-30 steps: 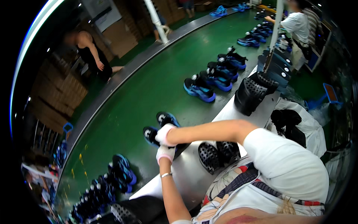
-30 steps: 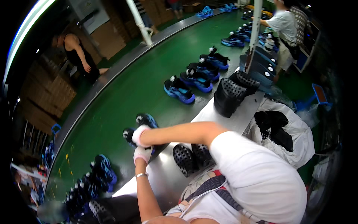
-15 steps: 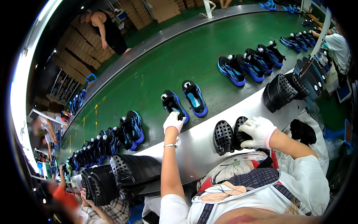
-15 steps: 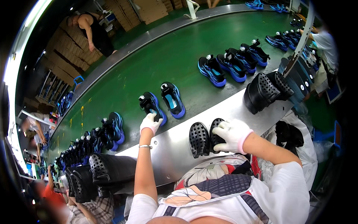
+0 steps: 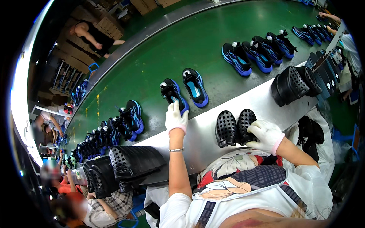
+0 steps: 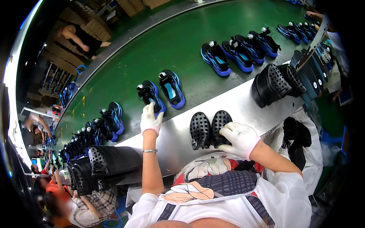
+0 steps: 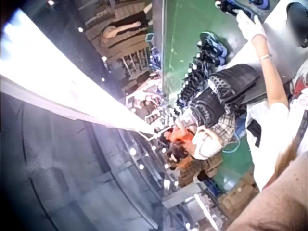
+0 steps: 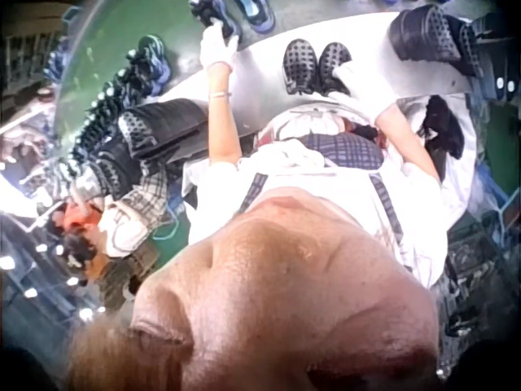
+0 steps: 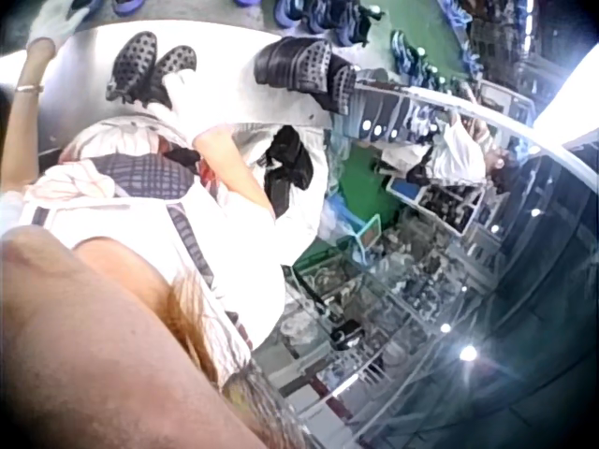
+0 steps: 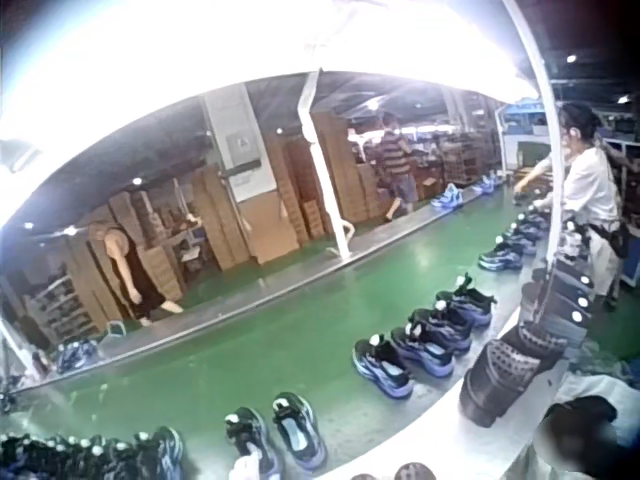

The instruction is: The person picks up shoe uppers and black plastic components, fits the components onto the uppers by hand, and places the assembled parts onto a moving conveyor belt.

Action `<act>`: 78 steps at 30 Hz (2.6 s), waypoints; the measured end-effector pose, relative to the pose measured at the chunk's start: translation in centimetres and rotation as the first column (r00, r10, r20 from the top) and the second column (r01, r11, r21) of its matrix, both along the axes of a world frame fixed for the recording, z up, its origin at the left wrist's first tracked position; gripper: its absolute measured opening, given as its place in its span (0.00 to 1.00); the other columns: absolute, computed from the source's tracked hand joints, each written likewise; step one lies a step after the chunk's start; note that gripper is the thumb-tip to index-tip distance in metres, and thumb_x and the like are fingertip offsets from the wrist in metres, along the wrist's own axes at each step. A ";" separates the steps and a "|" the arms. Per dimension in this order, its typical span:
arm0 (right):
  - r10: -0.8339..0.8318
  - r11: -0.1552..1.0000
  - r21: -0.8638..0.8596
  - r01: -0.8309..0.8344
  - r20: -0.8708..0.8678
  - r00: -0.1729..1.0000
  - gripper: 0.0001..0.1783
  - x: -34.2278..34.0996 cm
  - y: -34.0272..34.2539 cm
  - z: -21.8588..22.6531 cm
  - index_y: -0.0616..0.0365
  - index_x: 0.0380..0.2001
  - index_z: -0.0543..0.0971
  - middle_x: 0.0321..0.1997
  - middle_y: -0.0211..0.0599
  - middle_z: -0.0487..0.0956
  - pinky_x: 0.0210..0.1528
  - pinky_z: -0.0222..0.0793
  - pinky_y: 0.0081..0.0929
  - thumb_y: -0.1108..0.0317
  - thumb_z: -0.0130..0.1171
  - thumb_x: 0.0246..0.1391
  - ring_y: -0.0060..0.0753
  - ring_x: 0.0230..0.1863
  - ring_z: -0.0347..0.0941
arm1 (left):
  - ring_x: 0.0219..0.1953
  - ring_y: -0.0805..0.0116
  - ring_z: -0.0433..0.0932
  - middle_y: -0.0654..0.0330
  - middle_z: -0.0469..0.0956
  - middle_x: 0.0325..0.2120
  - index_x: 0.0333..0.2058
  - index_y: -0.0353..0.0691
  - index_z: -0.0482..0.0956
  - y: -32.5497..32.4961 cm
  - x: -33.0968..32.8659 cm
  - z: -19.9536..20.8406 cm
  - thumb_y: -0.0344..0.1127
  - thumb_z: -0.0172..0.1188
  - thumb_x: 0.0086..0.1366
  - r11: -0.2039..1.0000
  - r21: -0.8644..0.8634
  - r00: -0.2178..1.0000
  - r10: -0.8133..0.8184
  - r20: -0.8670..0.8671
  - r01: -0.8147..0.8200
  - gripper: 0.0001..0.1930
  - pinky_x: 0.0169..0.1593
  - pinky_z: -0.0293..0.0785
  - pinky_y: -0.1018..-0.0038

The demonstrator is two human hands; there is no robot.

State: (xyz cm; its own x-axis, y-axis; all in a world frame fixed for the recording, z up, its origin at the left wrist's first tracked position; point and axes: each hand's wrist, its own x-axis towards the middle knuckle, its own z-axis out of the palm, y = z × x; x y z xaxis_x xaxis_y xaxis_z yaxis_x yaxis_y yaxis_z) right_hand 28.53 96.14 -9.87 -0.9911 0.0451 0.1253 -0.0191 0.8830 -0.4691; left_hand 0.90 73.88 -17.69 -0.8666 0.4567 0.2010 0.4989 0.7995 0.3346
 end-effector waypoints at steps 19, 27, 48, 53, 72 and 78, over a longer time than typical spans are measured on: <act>0.111 0.988 -0.061 -0.143 -0.371 0.922 0.20 -3.3 -0.6 5.0 0.56 0.32 0.76 0.33 0.35 0.77 0.35 0.72 0.32 0.63 0.70 0.33 0.40 0.33 0.75 | 0.55 0.63 0.70 0.49 0.68 0.55 0.61 0.30 0.60 3.8 7.6 5.0 0.51 0.53 0.66 0.466 0.881 0.454 -0.770 0.449 -0.080 0.35 0.56 0.68 0.70; 0.205 0.971 -0.049 -0.235 -0.337 0.919 0.20 -7.2 -3.8 5.0 0.57 0.35 0.75 0.36 0.37 0.76 0.37 0.73 0.34 0.63 0.68 0.37 0.39 0.37 0.76 | 0.56 0.62 0.70 0.51 0.68 0.55 0.64 0.29 0.53 2.2 9.7 5.4 0.55 0.56 0.62 0.277 0.845 0.022 -0.946 0.322 -0.458 0.42 0.60 0.66 0.67; 0.027 0.999 0.033 -0.032 0.129 0.991 0.23 -14.3 -3.3 0.1 0.58 0.30 0.73 0.30 0.46 0.78 0.34 0.72 0.43 0.46 0.55 0.51 0.51 0.32 0.77 | 0.44 0.67 0.76 0.56 0.75 0.44 0.57 0.35 0.63 2.9 4.9 1.9 0.39 0.53 0.68 0.312 0.802 0.426 -0.718 0.550 -0.510 0.23 0.46 0.76 0.70; -0.071 0.994 0.096 0.058 0.139 0.988 0.24 -14.3 -1.0 0.6 0.59 0.26 0.75 0.27 0.47 0.79 0.33 0.72 0.44 0.45 0.54 0.50 0.52 0.31 0.77 | 0.42 0.66 0.75 0.54 0.71 0.49 0.49 0.32 0.70 1.7 1.6 0.5 0.31 0.61 0.58 0.856 0.496 0.885 -0.336 0.322 0.144 0.21 0.45 0.73 0.73; 0.064 0.947 0.219 -0.235 0.589 0.805 0.31 -24.9 2.6 4.2 0.65 0.33 0.80 0.31 0.57 0.79 0.42 0.72 0.40 0.43 0.53 0.45 0.55 0.36 0.76 | 0.40 0.52 0.73 0.55 0.73 0.35 0.37 0.41 0.78 6.6 1.2 -4.5 0.35 0.59 0.58 0.892 0.404 0.975 -0.221 -0.007 0.205 0.09 0.41 0.72 0.59; 0.050 0.916 0.257 -0.308 0.688 0.724 0.28 -30.1 1.2 4.9 0.66 0.31 0.81 0.27 0.53 0.79 0.36 0.71 0.39 0.47 0.55 0.43 0.49 0.31 0.75 | 0.41 0.51 0.74 0.54 0.74 0.37 0.41 0.40 0.79 6.7 1.4 -3.9 0.34 0.58 0.59 0.909 0.383 0.979 -0.198 0.053 0.163 0.11 0.44 0.72 0.61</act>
State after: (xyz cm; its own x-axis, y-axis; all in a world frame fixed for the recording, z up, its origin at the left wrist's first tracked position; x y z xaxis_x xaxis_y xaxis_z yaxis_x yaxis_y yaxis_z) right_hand -1.59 97.34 -4.95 -0.8090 -0.0582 -0.5849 0.0041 0.9945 -0.1046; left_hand 2.32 80.61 -21.56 -0.7988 0.5131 0.3142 0.5770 0.5055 0.6415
